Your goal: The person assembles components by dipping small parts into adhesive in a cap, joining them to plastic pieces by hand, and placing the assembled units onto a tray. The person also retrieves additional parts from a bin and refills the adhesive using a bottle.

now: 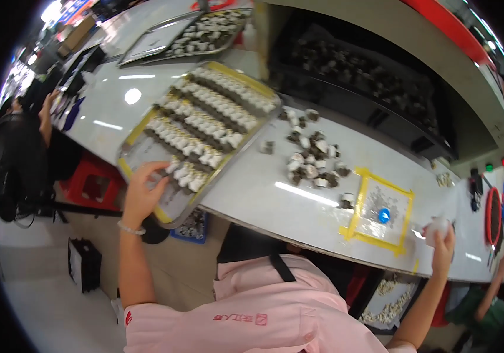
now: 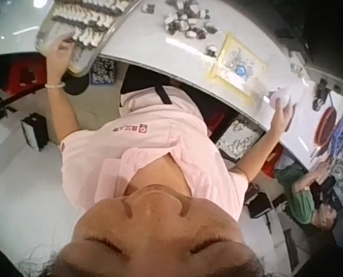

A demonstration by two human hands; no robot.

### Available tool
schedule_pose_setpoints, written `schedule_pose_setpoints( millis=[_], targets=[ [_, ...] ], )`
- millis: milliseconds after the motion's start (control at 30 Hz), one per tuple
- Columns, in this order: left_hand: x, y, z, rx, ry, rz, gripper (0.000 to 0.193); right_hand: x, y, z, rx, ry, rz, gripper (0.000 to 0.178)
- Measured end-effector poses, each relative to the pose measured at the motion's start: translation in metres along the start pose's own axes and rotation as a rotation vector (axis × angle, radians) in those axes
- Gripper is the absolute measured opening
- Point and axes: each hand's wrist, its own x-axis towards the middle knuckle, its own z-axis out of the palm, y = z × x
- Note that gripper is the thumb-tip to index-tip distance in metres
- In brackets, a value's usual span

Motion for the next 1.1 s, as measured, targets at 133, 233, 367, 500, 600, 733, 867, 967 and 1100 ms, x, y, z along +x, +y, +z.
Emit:
schedule_pose_setpoints(
  millis=[133,233,367,500,600,733,867,967,1100],
  targets=[
    [-0.008,-0.018,-0.005,0.001,0.013,-0.041,0.029,0.003,-0.024,0.037,-0.339,-0.146,-0.004,0.035],
    [-0.011,-0.035,-0.004,-0.161,-0.005,-0.103,0.026,0.01,-0.054,0.058,-0.557,-0.265,-0.036,0.035],
    [-0.003,-0.032,-0.004,-0.196,-0.083,-0.079,0.026,0.013,-0.066,0.061,-0.742,-0.301,-0.07,0.038],
    [-0.005,-0.039,-0.007,-0.263,-0.127,-0.1,0.026,0.019,-0.07,0.061,-0.951,-0.356,-0.164,0.039],
    [-0.005,-0.042,-0.006,-0.308,-0.125,-0.136,0.025,0.022,-0.077,0.062,-1.056,-0.387,-0.185,0.038],
    [-0.001,-0.042,-0.005,-0.298,-0.115,-0.115,0.021,0.025,-0.082,0.063,-1.164,-0.435,-0.224,0.038],
    [0.002,-0.04,-0.003,-0.256,-0.117,-0.082,0.019,0.029,-0.087,0.065,-1.2,-0.462,-0.244,0.036],
    [0.0,-0.038,0.0,-0.278,-0.105,-0.094,0.018,0.031,-0.091,0.067,-1.273,-0.503,-0.221,0.036],
    [-0.004,-0.036,0.007,-0.382,-0.11,-0.132,0.018,0.033,-0.097,0.069,-1.308,-0.532,-0.195,0.036]
  ],
)
